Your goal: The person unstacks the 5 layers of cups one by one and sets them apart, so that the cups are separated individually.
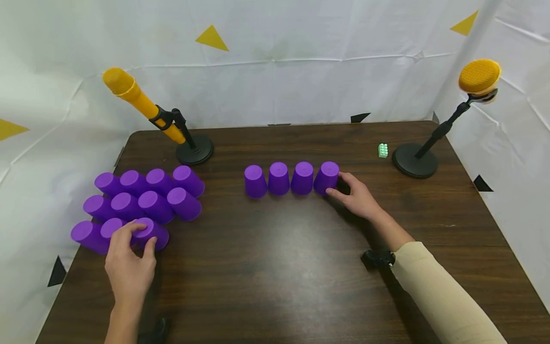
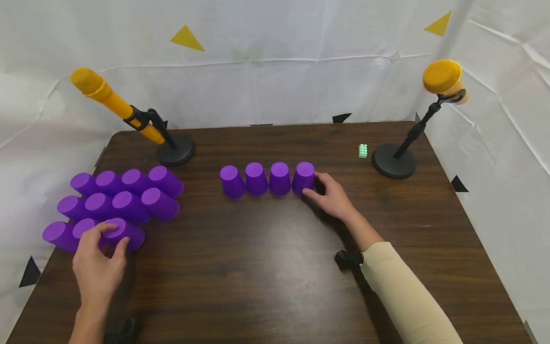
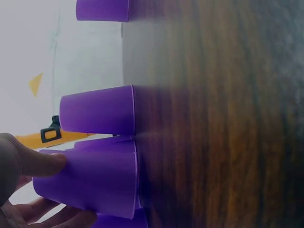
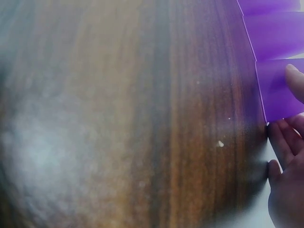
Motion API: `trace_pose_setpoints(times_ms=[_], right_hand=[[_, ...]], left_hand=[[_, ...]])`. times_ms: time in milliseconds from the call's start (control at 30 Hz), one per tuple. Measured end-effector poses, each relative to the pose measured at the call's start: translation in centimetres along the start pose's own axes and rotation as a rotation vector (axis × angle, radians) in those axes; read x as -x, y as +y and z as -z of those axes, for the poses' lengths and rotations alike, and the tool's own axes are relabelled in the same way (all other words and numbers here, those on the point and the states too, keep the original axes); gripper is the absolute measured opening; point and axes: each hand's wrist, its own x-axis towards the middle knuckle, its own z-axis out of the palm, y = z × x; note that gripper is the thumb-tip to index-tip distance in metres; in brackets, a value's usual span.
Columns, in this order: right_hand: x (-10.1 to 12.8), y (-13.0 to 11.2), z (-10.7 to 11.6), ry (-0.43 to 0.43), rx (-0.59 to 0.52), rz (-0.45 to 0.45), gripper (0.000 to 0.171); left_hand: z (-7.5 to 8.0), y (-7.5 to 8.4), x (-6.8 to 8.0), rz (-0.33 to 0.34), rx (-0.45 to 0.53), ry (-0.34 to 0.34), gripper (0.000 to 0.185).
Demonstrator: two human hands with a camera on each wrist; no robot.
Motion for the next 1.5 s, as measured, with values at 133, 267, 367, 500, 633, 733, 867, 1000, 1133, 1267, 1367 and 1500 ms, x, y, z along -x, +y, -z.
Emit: trace_pose_setpoints(times_ms=[133, 267, 367, 500, 633, 733, 867, 1000, 1133, 1267, 1367, 1500], right_hand=[[0.0, -0.1, 0.0, -0.005, 0.001, -0.003, 0.061], [0.0, -0.2, 0.0, -0.010, 0.000, -0.004, 0.061], [0.0, -0.1, 0.0, -0.004, -0.003, 0.000, 0.061], [0.0, 0.1, -0.2, 0.008, -0.007, 0.008, 0.060], [0.1, 0.2, -0.2, 0.009, -0.012, 0.010, 0.060], [0.1, 0.2, -0.2, 0.006, -0.017, 0.010, 0.061], [0.0, 0.2, -0.1, 0.001, -0.017, 0.014, 0.062], [0.1, 0.2, -0.1, 0.001, -0.018, 0.018, 0.061], [0.1, 0.4, -0.1, 0.009, -0.015, 0.022, 0.060], [0.1, 0.4, -0.1, 0.015, -0.014, 0.025, 0.059], [0.1, 0.4, -0.1, 0.014, -0.014, 0.022, 0.059], [0.1, 0.2, -0.1, 0.009, -0.014, 0.021, 0.059]], left_hand=[[-0.3, -0.3, -0.1, 0.006, -0.004, -0.002, 0.037], [-0.4, -0.5, -0.2, 0.003, -0.006, 0.000, 0.037], [-0.4, -0.6, -0.3, 0.008, -0.014, -0.001, 0.036], [-0.4, -0.5, -0.3, 0.033, -0.036, -0.009, 0.035], [-0.2, -0.2, -0.2, 0.053, -0.052, -0.012, 0.035], [0.2, 0.1, -0.3, 0.052, -0.045, -0.001, 0.035], [0.6, 1.1, -0.7, 0.023, -0.045, 0.036, 0.032], [0.4, 2.9, -1.3, -0.051, -0.024, 0.048, 0.027], [-1.3, 5.2, -1.7, -0.116, 0.130, -0.025, 0.029], [-4.5, 7.4, -1.5, -0.124, 0.319, -0.155, 0.039], [-7.4, 8.6, -1.3, -0.117, 0.364, -0.263, 0.048], [-10.8, 9.9, -1.6, -0.110, 0.351, -0.364, 0.056]])
